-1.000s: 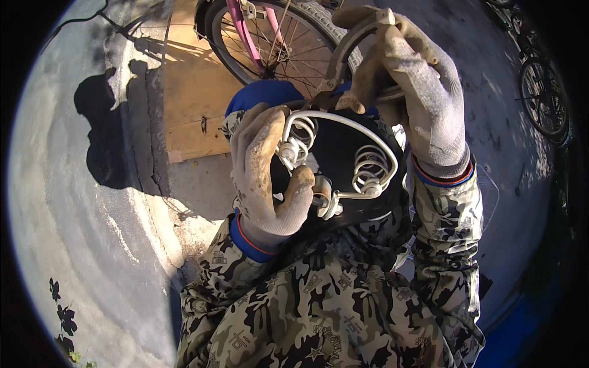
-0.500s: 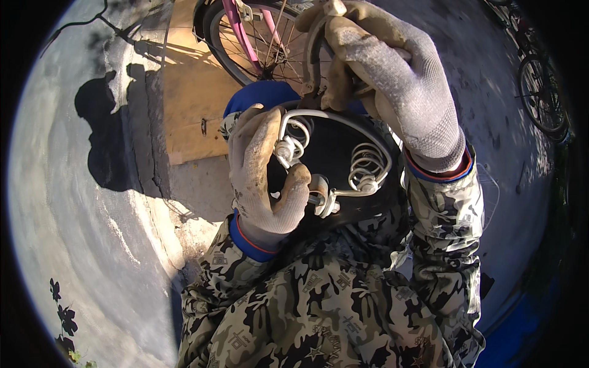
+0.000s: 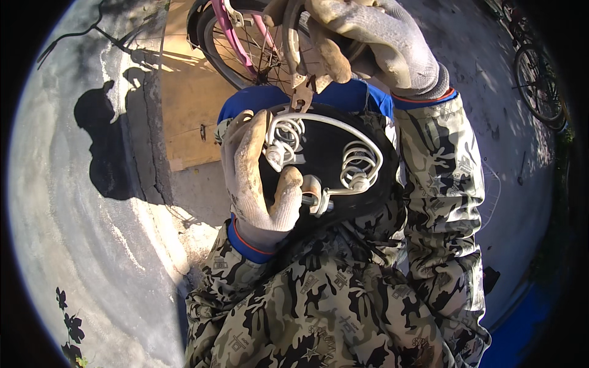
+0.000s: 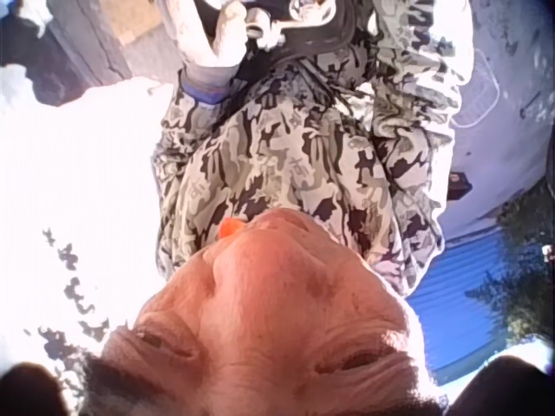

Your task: The person holds a black circular suspension component with two metal springs and a central hub. They rotate the part to show different angles, then use a small metal tool to probe the springs and hub area. The person continues to manipulate the component with both hands, examining its structure.

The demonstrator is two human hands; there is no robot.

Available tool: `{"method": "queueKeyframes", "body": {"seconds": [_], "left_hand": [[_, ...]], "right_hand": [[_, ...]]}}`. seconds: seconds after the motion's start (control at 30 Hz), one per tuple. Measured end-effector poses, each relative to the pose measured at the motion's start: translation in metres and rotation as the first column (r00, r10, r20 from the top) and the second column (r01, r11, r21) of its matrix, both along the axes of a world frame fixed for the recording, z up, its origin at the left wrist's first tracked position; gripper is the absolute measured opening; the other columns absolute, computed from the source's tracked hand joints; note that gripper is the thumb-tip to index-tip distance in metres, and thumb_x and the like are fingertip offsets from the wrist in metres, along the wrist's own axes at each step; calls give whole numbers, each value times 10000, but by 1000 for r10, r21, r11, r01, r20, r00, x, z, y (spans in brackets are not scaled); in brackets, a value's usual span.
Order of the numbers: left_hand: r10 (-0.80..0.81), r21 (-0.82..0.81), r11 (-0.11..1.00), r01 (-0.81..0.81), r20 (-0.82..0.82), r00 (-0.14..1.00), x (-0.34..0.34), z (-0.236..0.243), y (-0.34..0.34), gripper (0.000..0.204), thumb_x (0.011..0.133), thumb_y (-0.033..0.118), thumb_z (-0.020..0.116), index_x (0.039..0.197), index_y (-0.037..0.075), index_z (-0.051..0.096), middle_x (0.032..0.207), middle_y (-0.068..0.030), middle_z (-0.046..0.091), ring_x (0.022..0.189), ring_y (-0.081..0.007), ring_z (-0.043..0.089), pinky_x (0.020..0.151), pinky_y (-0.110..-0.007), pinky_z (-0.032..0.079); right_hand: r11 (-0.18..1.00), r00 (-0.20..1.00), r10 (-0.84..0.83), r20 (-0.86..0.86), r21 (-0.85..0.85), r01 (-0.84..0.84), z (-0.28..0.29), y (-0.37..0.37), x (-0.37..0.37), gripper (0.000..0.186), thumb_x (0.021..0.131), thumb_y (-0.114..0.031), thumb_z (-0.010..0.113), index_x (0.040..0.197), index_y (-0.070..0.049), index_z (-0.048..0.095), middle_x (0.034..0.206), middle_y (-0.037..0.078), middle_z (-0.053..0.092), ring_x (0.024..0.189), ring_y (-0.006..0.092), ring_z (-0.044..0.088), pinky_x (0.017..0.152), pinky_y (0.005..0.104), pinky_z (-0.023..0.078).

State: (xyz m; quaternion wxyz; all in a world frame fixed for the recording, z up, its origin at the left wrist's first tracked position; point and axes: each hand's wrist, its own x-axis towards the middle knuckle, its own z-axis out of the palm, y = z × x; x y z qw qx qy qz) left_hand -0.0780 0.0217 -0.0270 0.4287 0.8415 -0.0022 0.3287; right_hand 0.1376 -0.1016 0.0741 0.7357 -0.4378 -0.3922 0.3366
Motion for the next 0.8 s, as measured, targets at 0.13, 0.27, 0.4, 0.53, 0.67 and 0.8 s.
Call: {"method": "queueKeyframes", "body": {"seconds": [0.13,0.27,0.4,0.53,0.67,0.8], "left_hand": [[3,22,1000,-4,51,999,5,-1,0,656,966,313,676,1449,-87,483,1367,-254,568,1290,-427,511,1124,-547,376],[-2,-142,990,-11,-92,996,-4,4,-5,652,959,286,674,1456,-87,476,1378,-244,568,1307,-415,500,1140,-538,363],[-26,-94,995,20,-63,998,-3,4,0,644,946,262,664,1453,-86,471,1375,-249,571,1293,-428,508,1138,-552,368],[-17,-23,1000,17,-21,1000,-2,3,3,646,948,269,663,1454,-82,465,1375,-252,572,1272,-433,521,1127,-566,379],[-13,-27,1000,12,-27,1000,-1,2,1,637,944,262,667,1443,-83,474,1366,-256,580,1256,-441,531,1127,-571,379],[-26,-16,1000,27,44,999,2,-1,3,635,935,264,675,1434,-80,485,1363,-262,581,1249,-445,535,1125,-574,380]], "right_hand": [[899,930,-363,-48,-282,336,17,-34,-38,462,1055,-346,578,1252,69,624,687,55,650,542,86,568,505,214,396],[828,859,-488,152,-231,511,-8,-37,-60,496,1081,-382,532,1308,53,604,678,56,596,565,93,571,533,247,498],[816,830,-524,192,-165,554,-19,-35,-72,509,1096,-380,490,1317,70,580,714,42,630,549,56,551,516,190,450],[790,820,-566,81,-230,568,-13,-29,-76,514,1091,-396,506,1294,68,592,716,44,647,538,55,549,487,181,413],[726,802,-577,152,-354,589,-5,-30,-74,505,1085,-416,524,1273,45,614,725,43,668,533,60,574,444,172,366],[784,844,-485,229,-315,535,-2,-31,-72,515,1092,-417,503,1295,44,610,784,79,717,532,51,598,437,167,362]]}}
